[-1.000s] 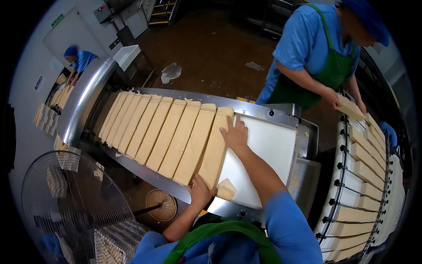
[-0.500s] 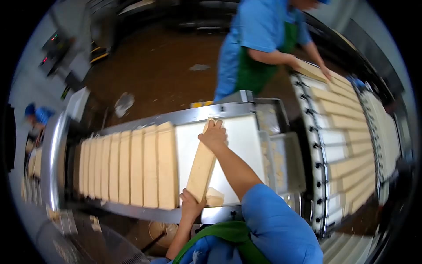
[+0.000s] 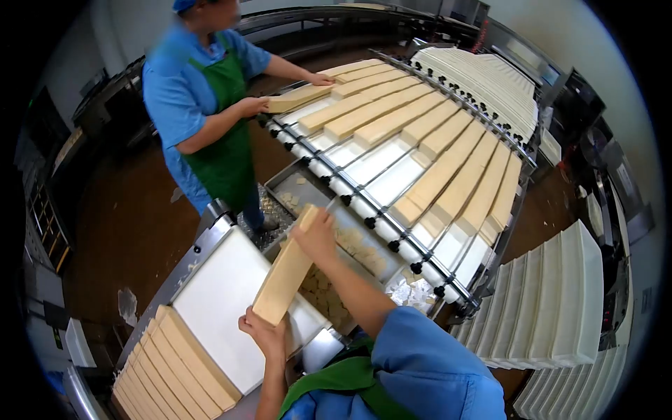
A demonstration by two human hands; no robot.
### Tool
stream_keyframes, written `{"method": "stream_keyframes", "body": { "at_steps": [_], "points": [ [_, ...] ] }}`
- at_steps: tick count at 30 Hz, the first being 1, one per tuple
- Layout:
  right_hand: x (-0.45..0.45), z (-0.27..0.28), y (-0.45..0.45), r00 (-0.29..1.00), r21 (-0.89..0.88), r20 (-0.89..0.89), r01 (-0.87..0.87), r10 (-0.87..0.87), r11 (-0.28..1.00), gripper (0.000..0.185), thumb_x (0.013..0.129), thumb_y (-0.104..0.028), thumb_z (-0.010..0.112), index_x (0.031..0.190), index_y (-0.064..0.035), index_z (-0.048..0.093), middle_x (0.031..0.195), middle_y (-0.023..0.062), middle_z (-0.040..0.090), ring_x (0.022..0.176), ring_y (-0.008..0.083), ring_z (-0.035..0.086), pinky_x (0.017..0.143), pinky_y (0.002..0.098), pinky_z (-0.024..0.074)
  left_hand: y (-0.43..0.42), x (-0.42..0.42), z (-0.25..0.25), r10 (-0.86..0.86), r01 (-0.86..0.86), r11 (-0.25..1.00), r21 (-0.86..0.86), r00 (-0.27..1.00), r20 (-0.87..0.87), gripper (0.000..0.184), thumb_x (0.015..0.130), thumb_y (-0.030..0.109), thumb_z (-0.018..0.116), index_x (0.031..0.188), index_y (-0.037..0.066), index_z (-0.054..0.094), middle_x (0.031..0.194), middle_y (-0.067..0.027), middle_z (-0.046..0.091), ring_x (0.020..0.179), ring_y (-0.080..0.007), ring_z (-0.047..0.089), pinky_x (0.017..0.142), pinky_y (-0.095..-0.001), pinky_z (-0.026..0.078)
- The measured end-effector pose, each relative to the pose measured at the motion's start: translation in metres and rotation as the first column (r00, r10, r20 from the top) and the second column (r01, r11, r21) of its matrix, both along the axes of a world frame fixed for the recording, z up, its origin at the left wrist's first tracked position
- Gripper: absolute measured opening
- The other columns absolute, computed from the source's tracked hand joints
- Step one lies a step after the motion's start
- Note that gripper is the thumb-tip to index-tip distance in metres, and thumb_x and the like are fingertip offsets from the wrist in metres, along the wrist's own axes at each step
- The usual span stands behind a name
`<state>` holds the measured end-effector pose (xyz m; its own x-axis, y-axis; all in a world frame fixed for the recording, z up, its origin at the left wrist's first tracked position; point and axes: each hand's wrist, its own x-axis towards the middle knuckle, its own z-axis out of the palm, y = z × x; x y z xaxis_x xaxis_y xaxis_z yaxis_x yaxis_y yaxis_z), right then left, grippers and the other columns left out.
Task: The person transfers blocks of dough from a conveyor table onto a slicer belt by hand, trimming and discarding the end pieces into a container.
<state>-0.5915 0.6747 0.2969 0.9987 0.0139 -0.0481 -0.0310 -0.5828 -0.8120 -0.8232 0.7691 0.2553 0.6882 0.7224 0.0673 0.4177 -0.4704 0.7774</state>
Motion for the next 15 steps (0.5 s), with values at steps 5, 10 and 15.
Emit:
{"method": "stream_keyframes", "body": {
  "at_steps": [5, 10, 15],
  "points": [
    [0.068, 0.032, -0.104, 0.966, -0.018, 0.107, 0.237, -0.234, 0.971, 0.077, 0.077, -0.041, 0.065, 0.132, -0.0022, 0.028, 0.124, 0.0233, 0.04, 0.104, 0.0446, 0.054, 0.085, 0.0505, 0.048, -0.053, 0.083, 0.034, -0.177, 0.17, 0.984, 0.054, 0.972, 0.155, 0.075, 0.073, 0.009, 0.072, 0.138, 0.006, 0.035, 0.139, -0.0308, 0.016, 0.126, -0.0475, 0.03, 0.106, -0.0437, 0.031],
    [0.156, 0.037, -0.19, 0.962, -0.347, -0.058, 0.232, -0.267, 0.909, 0.073, 0.081, -0.054, 0.051, 0.131, -0.0014, 0.042, 0.129, 0.0218, 0.047, 0.114, 0.042, 0.049, 0.096, 0.0527, 0.0382, -0.092, 0.155, 0.065, -0.341, 0.315, 0.938, 0.142, 0.91, 0.236, 0.07, 0.075, 0.005, 0.072, 0.136, 0.006, 0.039, 0.14, -0.023, 0.025, 0.126, -0.0411, 0.034, 0.105, -0.0417, 0.033],
    [0.226, 0.01, -0.251, 0.98, -0.606, -0.115, 0.059, -0.161, 0.793, 0.057, 0.09, -0.042, 0.031, 0.123, -0.0024, 0.056, 0.13, 0.0207, 0.052, 0.122, 0.0391, 0.042, 0.105, 0.0551, 0.019, -0.106, 0.203, 0.073, -0.53, 0.538, 0.842, 0.034, 0.814, 0.238, 0.071, 0.074, 0.004, 0.075, 0.137, 0.007, 0.04, 0.133, -0.0149, 0.038, 0.118, -0.0289, 0.046, 0.094, -0.0343, 0.044]
  ]
}}
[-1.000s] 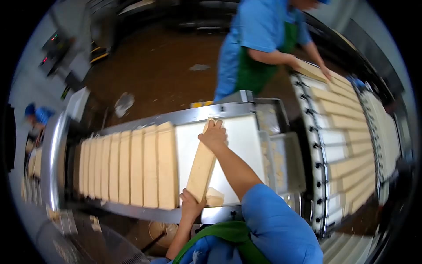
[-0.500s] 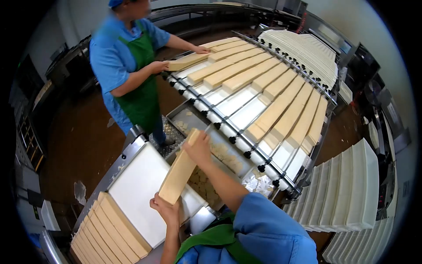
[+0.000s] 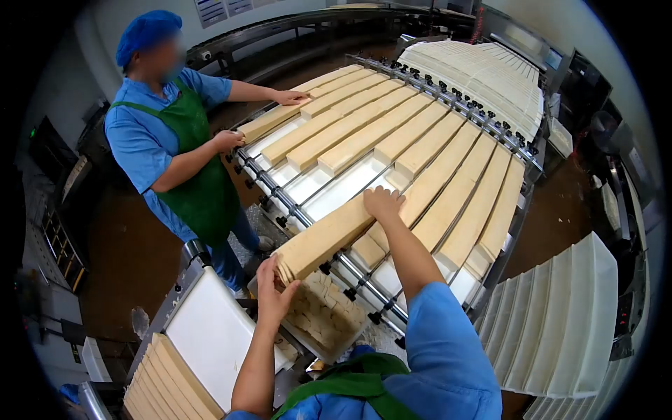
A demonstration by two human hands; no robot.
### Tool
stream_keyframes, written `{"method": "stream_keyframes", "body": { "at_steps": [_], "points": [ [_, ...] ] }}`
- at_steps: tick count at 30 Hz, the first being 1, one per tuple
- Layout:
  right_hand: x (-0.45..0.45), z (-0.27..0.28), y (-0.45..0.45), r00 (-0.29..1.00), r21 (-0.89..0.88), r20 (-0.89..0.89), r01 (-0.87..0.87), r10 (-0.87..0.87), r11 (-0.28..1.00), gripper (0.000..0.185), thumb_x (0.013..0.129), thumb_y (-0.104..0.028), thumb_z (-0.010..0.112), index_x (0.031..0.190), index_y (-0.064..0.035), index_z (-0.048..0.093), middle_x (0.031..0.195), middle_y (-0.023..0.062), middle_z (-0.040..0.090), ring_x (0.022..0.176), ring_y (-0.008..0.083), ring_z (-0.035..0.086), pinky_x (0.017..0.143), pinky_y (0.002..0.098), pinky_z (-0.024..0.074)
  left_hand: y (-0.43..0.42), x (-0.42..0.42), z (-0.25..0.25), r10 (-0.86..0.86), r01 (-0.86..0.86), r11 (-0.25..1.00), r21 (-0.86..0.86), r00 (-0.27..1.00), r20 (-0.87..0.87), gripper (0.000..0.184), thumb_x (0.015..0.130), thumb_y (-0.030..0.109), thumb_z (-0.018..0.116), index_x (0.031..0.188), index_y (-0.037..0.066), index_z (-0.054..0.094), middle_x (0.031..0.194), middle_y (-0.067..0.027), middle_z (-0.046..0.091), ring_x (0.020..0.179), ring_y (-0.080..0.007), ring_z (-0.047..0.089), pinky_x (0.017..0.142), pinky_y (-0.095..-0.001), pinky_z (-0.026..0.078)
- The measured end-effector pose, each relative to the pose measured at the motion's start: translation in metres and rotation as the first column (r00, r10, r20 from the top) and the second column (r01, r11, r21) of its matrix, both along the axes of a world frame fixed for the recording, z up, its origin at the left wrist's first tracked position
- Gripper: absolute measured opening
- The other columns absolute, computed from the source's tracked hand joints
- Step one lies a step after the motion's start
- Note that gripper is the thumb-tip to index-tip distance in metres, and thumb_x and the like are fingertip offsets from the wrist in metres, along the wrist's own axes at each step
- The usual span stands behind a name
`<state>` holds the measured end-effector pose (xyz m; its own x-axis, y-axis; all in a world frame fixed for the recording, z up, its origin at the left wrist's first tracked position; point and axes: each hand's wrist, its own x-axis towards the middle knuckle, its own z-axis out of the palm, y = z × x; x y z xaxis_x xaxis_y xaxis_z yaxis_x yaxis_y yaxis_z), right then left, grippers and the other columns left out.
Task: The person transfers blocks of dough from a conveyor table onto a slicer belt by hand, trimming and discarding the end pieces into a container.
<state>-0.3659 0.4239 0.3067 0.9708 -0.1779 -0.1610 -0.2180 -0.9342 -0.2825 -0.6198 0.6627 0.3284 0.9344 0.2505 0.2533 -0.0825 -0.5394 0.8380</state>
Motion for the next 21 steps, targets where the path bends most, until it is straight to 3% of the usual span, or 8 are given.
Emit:
{"method": "stream_keyframes", "body": {
  "at_steps": [2, 7, 9, 11, 13, 17, 19, 21],
  "points": [
    [0.019, -0.003, -0.016, 1.0, -0.001, -0.001, -0.011, 0.011, 1.0, 0.057, 0.091, -0.04, 0.031, 0.124, -0.0014, 0.055, 0.131, 0.0204, 0.052, 0.123, 0.0391, 0.042, 0.105, 0.0545, 0.0192, -0.007, 0.014, -0.004, -0.082, 0.08, 0.996, -0.042, 0.995, -0.052, 0.071, 0.074, 0.003, 0.075, 0.136, 0.007, 0.041, 0.133, -0.0124, 0.038, 0.116, -0.0251, 0.048, 0.093, -0.0329, 0.046],
    [0.046, -0.013, -0.035, 0.993, 0.077, -0.058, -0.099, 0.104, 0.992, 0.058, 0.091, -0.038, 0.03, 0.126, 0.0026, 0.051, 0.136, 0.0219, 0.046, 0.125, 0.0379, 0.041, 0.107, 0.0521, 0.0176, -0.023, 0.033, -0.018, -0.082, 0.078, 0.996, -0.045, 0.993, -0.08, 0.069, 0.075, 0.002, 0.075, 0.136, 0.006, 0.042, 0.134, -0.0115, 0.036, 0.117, -0.0234, 0.047, 0.097, -0.0321, 0.045],
    [0.05, -0.013, -0.039, 0.996, 0.086, -0.05, -0.072, 0.077, 0.994, 0.057, 0.09, -0.037, 0.032, 0.127, 0.0029, 0.051, 0.138, 0.0218, 0.044, 0.126, 0.0376, 0.04, 0.107, 0.0519, 0.0173, -0.028, 0.041, -0.022, -0.011, 0.015, 0.999, 0.048, 0.996, -0.087, 0.069, 0.076, 0.001, 0.074, 0.136, 0.005, 0.041, 0.132, -0.0122, 0.036, 0.119, -0.0238, 0.047, 0.097, -0.0318, 0.045],
    [0.053, -0.019, -0.044, 0.998, 0.09, -0.043, -0.052, 0.056, 0.995, 0.056, 0.09, -0.036, 0.033, 0.127, 0.0032, 0.05, 0.139, 0.0217, 0.043, 0.127, 0.0374, 0.038, 0.108, 0.0517, 0.0171, -0.036, 0.051, -0.028, -0.023, 0.024, 1.0, 0.011, 0.997, -0.078, 0.069, 0.075, 0.004, 0.075, 0.136, 0.007, 0.043, 0.132, -0.0138, 0.038, 0.116, -0.0256, 0.048, 0.094, -0.0325, 0.045],
    [0.057, -0.031, -0.046, 0.98, -0.05, 0.193, -0.038, 0.047, 0.998, 0.053, 0.089, -0.032, 0.039, 0.126, 0.0045, 0.05, 0.139, 0.021, 0.042, 0.128, 0.0365, 0.036, 0.108, 0.0508, 0.0166, -0.044, 0.06, -0.032, -0.034, 0.032, 0.999, -0.025, 0.997, -0.068, 0.069, 0.074, 0.007, 0.076, 0.135, 0.009, 0.045, 0.132, -0.0154, 0.039, 0.114, -0.0274, 0.049, 0.092, -0.0333, 0.045],
    [0.045, -0.014, -0.044, 0.961, -0.085, 0.269, -0.041, 0.063, 0.996, 0.049, 0.086, -0.027, 0.045, 0.125, 0.0033, 0.05, 0.137, 0.0199, 0.043, 0.128, 0.0354, 0.036, 0.106, 0.0523, 0.02, -0.06, 0.093, -0.054, -0.141, 0.128, 0.983, -0.129, 0.984, -0.104, 0.064, 0.082, 0.003, 0.069, 0.139, 0.003, 0.039, 0.139, -0.0145, 0.035, 0.122, -0.0239, 0.046, 0.099, -0.0326, 0.043],
    [0.023, 0.011, -0.03, 0.949, 0.069, 0.26, -0.204, 0.18, 0.977, 0.047, 0.084, -0.022, 0.049, 0.126, 0.0003, 0.049, 0.135, 0.0193, 0.044, 0.126, 0.0349, 0.037, 0.104, 0.0544, 0.0239, -0.063, 0.106, -0.071, -0.178, 0.176, 0.984, -0.029, 0.979, -0.097, 0.061, 0.086, 0.005, 0.064, 0.141, 0.003, 0.036, 0.145, -0.0164, 0.034, 0.125, -0.0223, 0.044, 0.1, -0.0311, 0.041],
    [0.002, -0.004, -0.012, 0.853, 0.053, 0.444, -0.331, 0.275, 0.942, 0.046, 0.083, -0.022, 0.052, 0.125, -0.0027, 0.05, 0.135, 0.0194, 0.044, 0.125, 0.0342, 0.039, 0.099, 0.0552, 0.0282, -0.07, 0.107, -0.062, -0.144, 0.141, 0.989, -0.032, 0.985, -0.098, 0.058, 0.089, 0.003, 0.057, 0.143, 0.002, 0.035, 0.143, -0.0167, 0.039, 0.124, -0.0215, 0.046, 0.099, -0.0289, 0.04]
  ]
}}
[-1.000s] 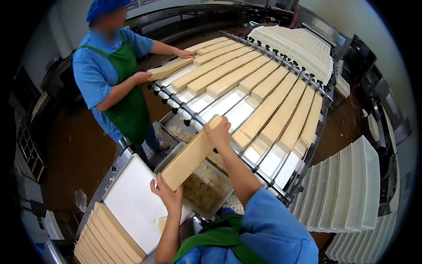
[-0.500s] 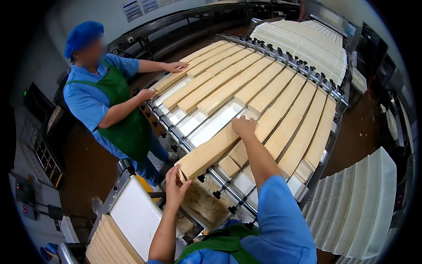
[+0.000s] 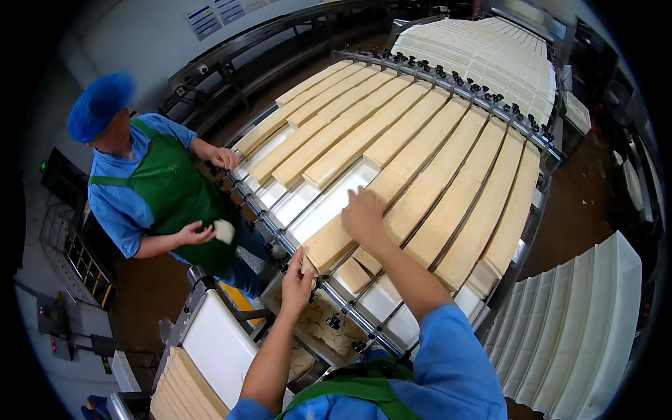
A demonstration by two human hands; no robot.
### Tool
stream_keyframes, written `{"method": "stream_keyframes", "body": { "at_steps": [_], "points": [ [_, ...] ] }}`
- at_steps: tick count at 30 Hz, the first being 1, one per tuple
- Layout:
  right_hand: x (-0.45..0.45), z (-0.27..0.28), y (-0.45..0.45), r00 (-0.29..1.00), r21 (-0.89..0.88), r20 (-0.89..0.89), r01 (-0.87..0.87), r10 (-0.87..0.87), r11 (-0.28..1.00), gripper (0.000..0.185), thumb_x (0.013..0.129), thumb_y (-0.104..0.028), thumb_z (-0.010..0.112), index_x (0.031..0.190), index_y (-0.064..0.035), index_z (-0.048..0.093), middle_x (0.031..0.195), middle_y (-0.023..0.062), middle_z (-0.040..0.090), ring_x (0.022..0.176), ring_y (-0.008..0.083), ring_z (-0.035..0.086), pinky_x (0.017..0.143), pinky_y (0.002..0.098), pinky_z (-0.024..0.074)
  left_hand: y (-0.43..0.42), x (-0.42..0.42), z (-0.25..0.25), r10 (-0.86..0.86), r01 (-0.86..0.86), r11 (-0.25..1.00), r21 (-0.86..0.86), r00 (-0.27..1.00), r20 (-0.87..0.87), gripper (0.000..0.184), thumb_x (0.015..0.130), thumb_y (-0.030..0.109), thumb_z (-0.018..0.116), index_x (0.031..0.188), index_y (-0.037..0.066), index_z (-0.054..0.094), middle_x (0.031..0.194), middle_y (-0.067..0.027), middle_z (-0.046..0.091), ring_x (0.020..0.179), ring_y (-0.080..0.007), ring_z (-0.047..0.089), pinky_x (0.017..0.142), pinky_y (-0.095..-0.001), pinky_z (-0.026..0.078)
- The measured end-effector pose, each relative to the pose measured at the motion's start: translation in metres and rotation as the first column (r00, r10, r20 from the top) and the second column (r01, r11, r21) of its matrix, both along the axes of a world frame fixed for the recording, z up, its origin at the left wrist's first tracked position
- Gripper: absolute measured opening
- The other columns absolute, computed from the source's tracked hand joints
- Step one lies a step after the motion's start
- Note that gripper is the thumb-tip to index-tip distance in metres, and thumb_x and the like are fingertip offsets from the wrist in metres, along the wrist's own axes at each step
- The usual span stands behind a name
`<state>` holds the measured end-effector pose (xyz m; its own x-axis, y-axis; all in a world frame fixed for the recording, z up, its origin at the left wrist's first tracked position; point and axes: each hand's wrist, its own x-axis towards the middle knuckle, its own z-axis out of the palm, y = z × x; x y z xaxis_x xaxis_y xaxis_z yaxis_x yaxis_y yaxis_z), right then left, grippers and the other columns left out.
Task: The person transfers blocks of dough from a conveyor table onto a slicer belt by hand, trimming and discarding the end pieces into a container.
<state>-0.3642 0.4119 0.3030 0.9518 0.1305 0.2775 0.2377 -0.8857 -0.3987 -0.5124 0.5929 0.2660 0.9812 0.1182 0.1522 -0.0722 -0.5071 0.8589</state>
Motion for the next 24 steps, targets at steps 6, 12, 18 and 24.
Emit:
{"method": "stream_keyframes", "body": {
  "at_steps": [6, 12, 18, 24],
  "points": [
    [-0.087, 0.003, 0.046, 0.862, 0.171, 0.122, -0.506, 0.492, 0.845, 0.034, 0.081, -0.022, 0.056, 0.112, -0.0086, 0.06, 0.137, 0.0116, 0.044, 0.126, 0.0318, 0.039, 0.1, 0.052, 0.0281, -0.007, -0.024, 0.028, 0.186, -0.191, 0.968, -0.165, 0.982, -0.044, 0.056, 0.084, -0.004, 0.045, 0.139, -0.001, 0.038, 0.132, -0.0175, 0.052, 0.116, -0.0226, 0.053, 0.097, -0.0284, 0.041],
    [-0.097, -0.016, 0.059, 0.849, -0.048, 0.109, -0.515, 0.517, 0.856, 0.021, 0.081, -0.019, 0.057, 0.093, -0.0128, 0.072, 0.143, 0.0082, 0.042, 0.132, 0.0335, 0.034, 0.103, 0.0522, 0.0257, 0.006, -0.078, 0.012, 0.399, -0.376, 0.87, -0.32, 0.917, 0.005, 0.052, 0.084, -0.003, 0.042, 0.135, 0.001, 0.044, 0.124, -0.0174, 0.056, 0.107, -0.0204, 0.057, 0.088, -0.0281, 0.045],
    [-0.11, -0.014, 0.082, 0.935, -0.118, -0.052, -0.353, 0.35, 0.928, 0.021, 0.083, -0.018, 0.056, 0.096, -0.0102, 0.07, 0.142, 0.011, 0.042, 0.131, 0.038, 0.034, 0.104, 0.0589, 0.0226, 0.03, -0.143, -0.018, 0.375, -0.362, 0.89, -0.276, 0.927, -0.006, 0.054, 0.084, 0.001, 0.052, 0.137, 0.003, 0.042, 0.137, -0.0219, 0.044, 0.123, -0.0301, 0.047, 0.101, -0.0335, 0.039],
    [-0.134, -0.025, 0.096, 0.935, -0.197, 0.001, -0.346, 0.353, 0.917, 0.029, 0.083, -0.018, 0.056, 0.11, -0.0088, 0.064, 0.138, 0.0144, 0.044, 0.131, 0.0317, 0.035, 0.102, 0.0582, 0.0227, 0.053, -0.218, -0.018, 0.424, -0.426, 0.902, -0.066, 0.904, -0.041, 0.04, 0.08, 0.004, 0.062, 0.12, 0.008, 0.057, 0.122, -0.0138, 0.051, 0.109, -0.0258, 0.051, 0.087, -0.0309, 0.044]
  ]
}}
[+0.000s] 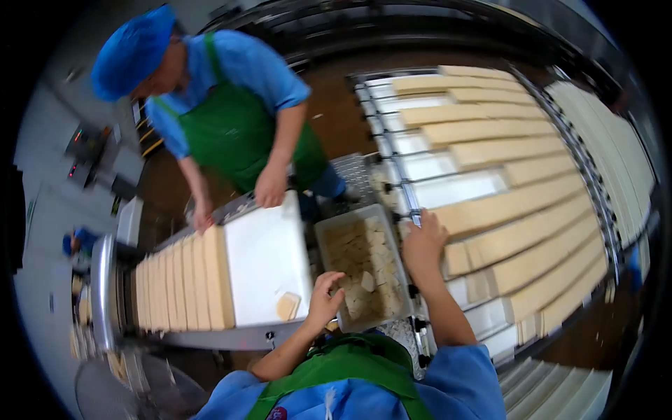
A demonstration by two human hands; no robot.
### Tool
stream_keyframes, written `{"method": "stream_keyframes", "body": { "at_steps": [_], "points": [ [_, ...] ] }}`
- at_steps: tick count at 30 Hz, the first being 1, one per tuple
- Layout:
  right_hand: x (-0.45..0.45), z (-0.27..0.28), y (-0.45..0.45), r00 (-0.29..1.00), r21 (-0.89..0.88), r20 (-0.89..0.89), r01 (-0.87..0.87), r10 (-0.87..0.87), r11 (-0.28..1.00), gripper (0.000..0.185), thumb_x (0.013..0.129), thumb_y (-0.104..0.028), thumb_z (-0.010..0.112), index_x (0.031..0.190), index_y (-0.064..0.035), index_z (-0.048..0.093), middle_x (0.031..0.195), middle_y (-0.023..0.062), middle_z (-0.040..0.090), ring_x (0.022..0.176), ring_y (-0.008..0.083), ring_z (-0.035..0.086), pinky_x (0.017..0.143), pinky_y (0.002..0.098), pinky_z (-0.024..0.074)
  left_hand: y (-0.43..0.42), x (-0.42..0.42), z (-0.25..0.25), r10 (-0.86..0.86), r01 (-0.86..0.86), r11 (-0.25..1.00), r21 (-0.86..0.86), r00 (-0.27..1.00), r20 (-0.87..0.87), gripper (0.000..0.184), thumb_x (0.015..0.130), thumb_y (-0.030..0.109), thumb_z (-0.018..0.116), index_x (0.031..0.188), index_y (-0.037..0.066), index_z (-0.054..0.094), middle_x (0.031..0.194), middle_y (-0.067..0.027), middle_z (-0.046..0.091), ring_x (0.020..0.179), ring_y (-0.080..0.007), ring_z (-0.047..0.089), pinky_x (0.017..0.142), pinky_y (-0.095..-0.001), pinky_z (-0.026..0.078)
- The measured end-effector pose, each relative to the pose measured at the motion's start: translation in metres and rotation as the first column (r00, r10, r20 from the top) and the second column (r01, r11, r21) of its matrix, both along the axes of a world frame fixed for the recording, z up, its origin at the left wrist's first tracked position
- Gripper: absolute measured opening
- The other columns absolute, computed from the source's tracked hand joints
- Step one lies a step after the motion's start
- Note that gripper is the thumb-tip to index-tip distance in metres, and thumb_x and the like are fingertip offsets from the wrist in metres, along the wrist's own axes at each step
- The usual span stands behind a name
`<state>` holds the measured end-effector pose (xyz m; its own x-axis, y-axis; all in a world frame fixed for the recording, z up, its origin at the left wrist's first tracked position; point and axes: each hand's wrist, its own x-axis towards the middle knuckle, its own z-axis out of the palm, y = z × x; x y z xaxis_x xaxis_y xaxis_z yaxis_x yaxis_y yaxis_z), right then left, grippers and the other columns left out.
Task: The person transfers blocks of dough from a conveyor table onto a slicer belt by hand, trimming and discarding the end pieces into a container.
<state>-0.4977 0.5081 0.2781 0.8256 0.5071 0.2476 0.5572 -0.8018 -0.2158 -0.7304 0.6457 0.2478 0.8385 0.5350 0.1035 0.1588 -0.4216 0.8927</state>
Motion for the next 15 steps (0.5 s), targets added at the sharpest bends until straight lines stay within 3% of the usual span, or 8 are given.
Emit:
{"method": "stream_keyframes", "body": {
  "at_steps": [1, 2, 3, 7, 10, 15],
  "points": [
    [-0.01, 0.018, -0.001, 0.996, 0.052, -0.056, -0.064, 0.067, 0.997, 0.028, 0.083, -0.018, 0.06, 0.109, -0.0095, 0.064, 0.133, 0.0121, 0.048, 0.129, 0.0304, 0.037, 0.101, 0.0565, 0.024, -0.001, -0.012, 0.009, 0.078, -0.078, 0.997, -0.031, 0.997, 0.009, 0.033, 0.079, 0.001, 0.061, 0.111, 0.008, 0.062, 0.107, -0.0096, 0.054, 0.092, -0.0203, 0.053, 0.076, -0.0277, 0.045],
    [-0.017, 0.009, -0.002, 0.992, 0.109, 0.005, -0.127, 0.127, 0.986, 0.027, 0.08, -0.016, 0.064, 0.107, -0.011, 0.064, 0.124, 0.0098, 0.053, 0.124, 0.0279, 0.042, 0.099, 0.0545, 0.0255, 0.002, -0.025, 0.014, 0.105, -0.108, 0.991, -0.075, 0.994, -0.044, 0.031, 0.079, -0.001, 0.06, 0.108, 0.009, 0.065, 0.101, -0.0083, 0.053, 0.086, -0.0192, 0.053, 0.076, -0.0272, 0.045],
    [-0.025, 0.0, 0.0, 0.992, 0.195, -0.036, -0.115, 0.124, 0.974, 0.027, 0.077, -0.014, 0.068, 0.104, -0.012, 0.064, 0.117, 0.0076, 0.057, 0.117, 0.0252, 0.048, 0.1, 0.0522, 0.0252, 0.005, -0.04, 0.019, 0.147, -0.154, 0.983, -0.101, 0.986, -0.075, 0.03, 0.079, -0.004, 0.06, 0.106, 0.008, 0.065, 0.1, -0.0083, 0.053, 0.086, -0.0189, 0.053, 0.075, -0.027, 0.045],
    [-0.067, 0.003, 0.004, 0.924, 0.137, -0.278, -0.233, 0.263, 0.963, 0.02, 0.08, -0.013, 0.066, 0.1, -0.0119, 0.065, 0.098, 0.0036, 0.064, 0.102, 0.0216, 0.055, 0.101, 0.0484, 0.024, 0.024, -0.095, 0.012, 0.305, -0.313, 0.928, -0.202, 0.95, -0.073, 0.027, 0.079, -0.009, 0.058, 0.1, 0.006, 0.067, 0.099, -0.0082, 0.053, 0.086, -0.0169, 0.055, 0.076, -0.0261, 0.049],
    [-0.103, -0.007, 0.013, 0.868, 0.194, -0.217, -0.411, 0.448, 0.891, 0.014, 0.082, -0.012, 0.064, 0.095, -0.0111, 0.066, 0.09, 0.004, 0.065, 0.096, 0.0218, 0.058, 0.099, 0.0475, 0.0251, 0.041, -0.133, 0.015, 0.467, -0.464, 0.856, -0.23, 0.883, -0.045, 0.018, 0.081, -0.007, 0.062, 0.096, 0.002, 0.066, 0.099, -0.0078, 0.053, 0.085, -0.0146, 0.058, 0.077, -0.0254, 0.051],
    [-0.167, 0.003, 0.059, 0.788, 0.256, -0.23, -0.517, 0.571, 0.817, 0.01, 0.082, -0.012, 0.063, 0.09, -0.0112, 0.068, 0.088, 0.0049, 0.065, 0.093, 0.0224, 0.059, 0.097, 0.0451, 0.0276, 0.088, -0.194, 0.014, 0.712, -0.698, 0.699, -0.159, 0.699, 0.063, 0.012, 0.08, -0.007, 0.062, 0.09, 0.0, 0.064, 0.098, -0.0088, 0.054, 0.082, -0.0155, 0.059, 0.073, -0.025, 0.051]
  ]
}}
